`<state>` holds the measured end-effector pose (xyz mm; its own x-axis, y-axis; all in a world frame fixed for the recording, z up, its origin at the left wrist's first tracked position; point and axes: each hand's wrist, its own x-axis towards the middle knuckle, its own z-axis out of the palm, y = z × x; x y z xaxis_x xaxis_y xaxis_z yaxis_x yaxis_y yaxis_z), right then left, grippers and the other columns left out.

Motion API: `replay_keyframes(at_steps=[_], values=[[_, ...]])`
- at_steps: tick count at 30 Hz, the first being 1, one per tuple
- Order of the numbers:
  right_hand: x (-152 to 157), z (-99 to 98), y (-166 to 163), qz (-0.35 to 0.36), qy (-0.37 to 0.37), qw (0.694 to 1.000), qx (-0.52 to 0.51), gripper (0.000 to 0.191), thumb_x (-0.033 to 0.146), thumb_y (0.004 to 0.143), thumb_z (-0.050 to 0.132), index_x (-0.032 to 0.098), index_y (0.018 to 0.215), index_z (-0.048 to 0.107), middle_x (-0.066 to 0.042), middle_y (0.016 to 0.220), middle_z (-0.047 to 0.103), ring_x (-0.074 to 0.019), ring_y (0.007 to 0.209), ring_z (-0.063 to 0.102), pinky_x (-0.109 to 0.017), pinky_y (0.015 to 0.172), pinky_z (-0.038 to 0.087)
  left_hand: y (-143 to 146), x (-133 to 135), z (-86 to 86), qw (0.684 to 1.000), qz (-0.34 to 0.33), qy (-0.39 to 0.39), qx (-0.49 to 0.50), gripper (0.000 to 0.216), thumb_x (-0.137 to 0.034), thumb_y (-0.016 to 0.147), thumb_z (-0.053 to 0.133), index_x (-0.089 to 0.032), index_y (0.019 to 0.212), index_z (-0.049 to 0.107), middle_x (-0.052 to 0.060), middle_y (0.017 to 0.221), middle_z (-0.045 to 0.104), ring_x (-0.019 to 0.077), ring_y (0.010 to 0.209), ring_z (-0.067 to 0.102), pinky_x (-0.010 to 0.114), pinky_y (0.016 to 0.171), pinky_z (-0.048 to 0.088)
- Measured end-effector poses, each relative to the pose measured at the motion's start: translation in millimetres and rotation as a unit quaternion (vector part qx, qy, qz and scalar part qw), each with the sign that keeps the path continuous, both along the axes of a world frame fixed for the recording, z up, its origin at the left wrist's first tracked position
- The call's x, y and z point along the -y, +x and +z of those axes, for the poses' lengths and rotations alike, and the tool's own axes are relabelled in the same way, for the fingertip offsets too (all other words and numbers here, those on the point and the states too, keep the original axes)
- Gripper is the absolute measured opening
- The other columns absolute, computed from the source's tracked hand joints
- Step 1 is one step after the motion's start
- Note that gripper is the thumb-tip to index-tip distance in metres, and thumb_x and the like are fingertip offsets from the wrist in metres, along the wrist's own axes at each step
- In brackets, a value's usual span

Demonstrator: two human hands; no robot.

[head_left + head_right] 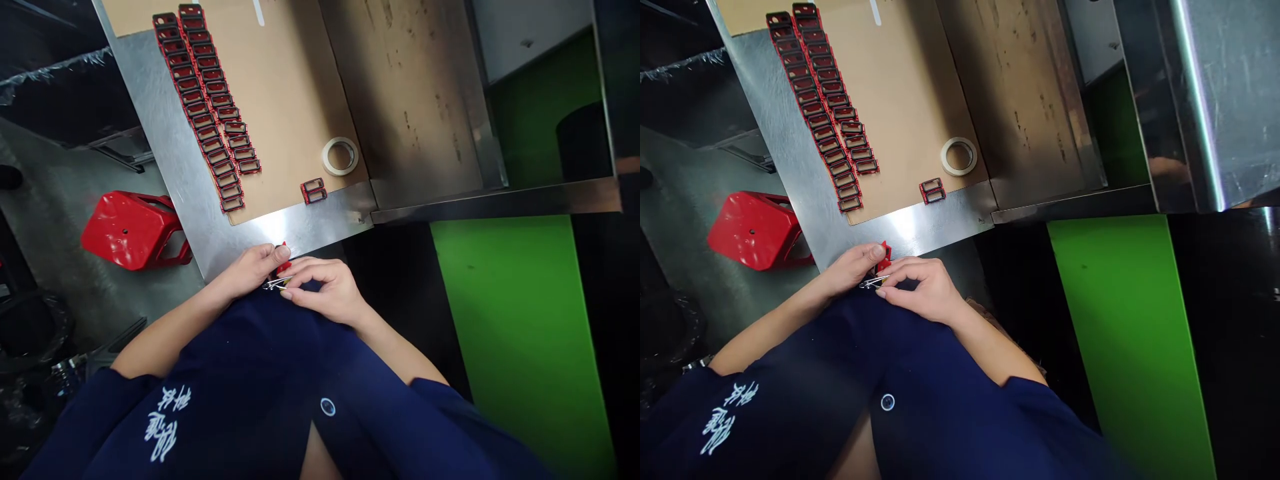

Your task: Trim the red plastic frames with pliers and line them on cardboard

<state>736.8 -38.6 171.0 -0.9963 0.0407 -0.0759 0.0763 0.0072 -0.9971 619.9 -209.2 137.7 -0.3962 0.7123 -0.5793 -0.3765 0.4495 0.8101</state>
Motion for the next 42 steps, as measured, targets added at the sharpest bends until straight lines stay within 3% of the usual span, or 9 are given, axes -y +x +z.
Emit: replay_keyframes(at_steps=[2, 5, 8, 10, 12, 14, 16, 22, 42], values=[[-4.7, -1.9, 1.2, -0.028, -0.083, 0.996, 0.028, 0.018, 0.034, 0.082, 0.086, 0.019, 0.077, 0.076, -0.006, 0.094, 0.076, -0.0187, 0.087, 0.074, -0.032, 0.085, 0.063, -0.2, 7.6, 3.5, 0.995, -0.016, 0.080, -0.062, 0.069, -0.082, 0.081, 0.056, -0.016, 0.098, 0.066, 0.011, 0.098, 0.071, 0.0230, 0.088, 0.068, 0.035, 0.073, 0.055], [-10.4, -4.4, 5.0, -0.055, -0.215, 0.974, 0.056, 0.022, 0.036, 0.077, 0.091, 0.020, 0.074, 0.075, -0.004, 0.091, 0.076, -0.0178, 0.082, 0.074, -0.030, 0.079, 0.064, 2.4, 18.0, 13.6, 0.955, -0.069, 0.203, -0.205, 0.079, -0.057, 0.075, 0.082, -0.022, 0.140, 0.053, 0.016, 0.140, 0.060, 0.0311, 0.129, 0.058, 0.045, 0.099, 0.057], [-13.1, -0.4, 11.0, -0.051, -0.247, 0.965, 0.070, 0.027, 0.041, 0.077, 0.091, 0.020, 0.073, 0.074, -0.005, 0.092, 0.076, -0.0183, 0.080, 0.074, -0.030, 0.074, 0.064, 6.8, 22.0, 22.2, 0.913, -0.104, 0.230, -0.320, 0.077, -0.032, 0.081, 0.081, -0.025, 0.149, 0.045, 0.016, 0.141, 0.059, 0.0280, 0.129, 0.060, 0.046, 0.106, 0.055], [-14.9, 7.3, 16.7, -0.059, -0.163, 0.984, 0.044, 0.023, 0.039, 0.082, 0.087, 0.020, 0.077, 0.075, -0.006, 0.096, 0.076, -0.0190, 0.081, 0.075, -0.030, 0.073, 0.064, 9.2, 22.0, 23.9, 0.902, -0.070, 0.247, -0.347, 0.074, -0.027, 0.082, 0.080, -0.023, 0.147, 0.046, 0.016, 0.136, 0.061, 0.0267, 0.125, 0.062, 0.045, 0.106, 0.055], [-16.7, 16.9, 23.5, -0.079, 0.006, 0.997, -0.021, 0.009, 0.027, 0.086, 0.083, 0.021, 0.083, 0.077, -0.006, 0.099, 0.076, -0.0198, 0.086, 0.074, -0.031, 0.076, 0.064, 10.8, 21.7, 22.9, 0.896, -0.033, 0.266, -0.354, 0.073, -0.023, 0.081, 0.080, -0.022, 0.146, 0.045, 0.016, 0.136, 0.061, 0.0264, 0.128, 0.060, 0.045, 0.109, 0.054], [-16.7, 25.2, 29.9, -0.089, 0.165, 0.979, -0.080, 0.008, 0.017, 0.086, 0.081, 0.023, 0.089, 0.079, -0.006, 0.102, 0.075, -0.0189, 0.087, 0.073, -0.030, 0.075, 0.063, 12.1, 21.4, 20.9, 0.894, -0.022, 0.276, -0.353, 0.073, -0.019, 0.082, 0.077, -0.022, 0.146, 0.043, 0.016, 0.138, 0.059, 0.0256, 0.131, 0.058, 0.045, 0.112, 0.051], [-13.6, 30.2, 33.7, -0.082, 0.238, 0.961, -0.112, 0.012, 0.013, 0.085, 0.081, 0.023, 0.092, 0.079, -0.007, 0.104, 0.073, -0.0169, 0.084, 0.071, -0.027, 0.068, 0.062, 13.1, 20.9, 19.2, 0.893, -0.032, 0.283, -0.348, 0.073, -0.017, 0.083, 0.076, -0.023, 0.148, 0.041, 0.017, 0.140, 0.057, 0.0258, 0.133, 0.057, 0.046, 0.113, 0.051], [-0.9, 32.2, 28.0, -0.061, 0.280, 0.944, -0.166, 0.010, 0.015, 0.087, 0.079, 0.022, 0.092, 0.075, -0.005, 0.097, 0.073, -0.0170, 0.082, 0.070, -0.029, 0.068, 0.060, 14.4, 17.3, 19.0, 0.888, -0.044, 0.299, -0.346, 0.070, -0.018, 0.086, 0.072, -0.024, 0.148, 0.041, 0.018, 0.140, 0.057, 0.0276, 0.131, 0.058, 0.047, 0.106, 0.056], [-1.6, 33.9, 27.9, -0.054, 0.277, 0.945, -0.162, 0.009, 0.015, 0.089, 0.076, 0.022, 0.094, 0.075, -0.005, 0.098, 0.073, -0.0162, 0.081, 0.070, -0.029, 0.069, 0.060, 14.4, 14.1, 20.5, 0.881, -0.035, 0.301, -0.363, 0.072, -0.016, 0.085, 0.074, -0.025, 0.148, 0.040, 0.017, 0.138, 0.057, 0.0272, 0.129, 0.059, 0.045, 0.102, 0.059]])
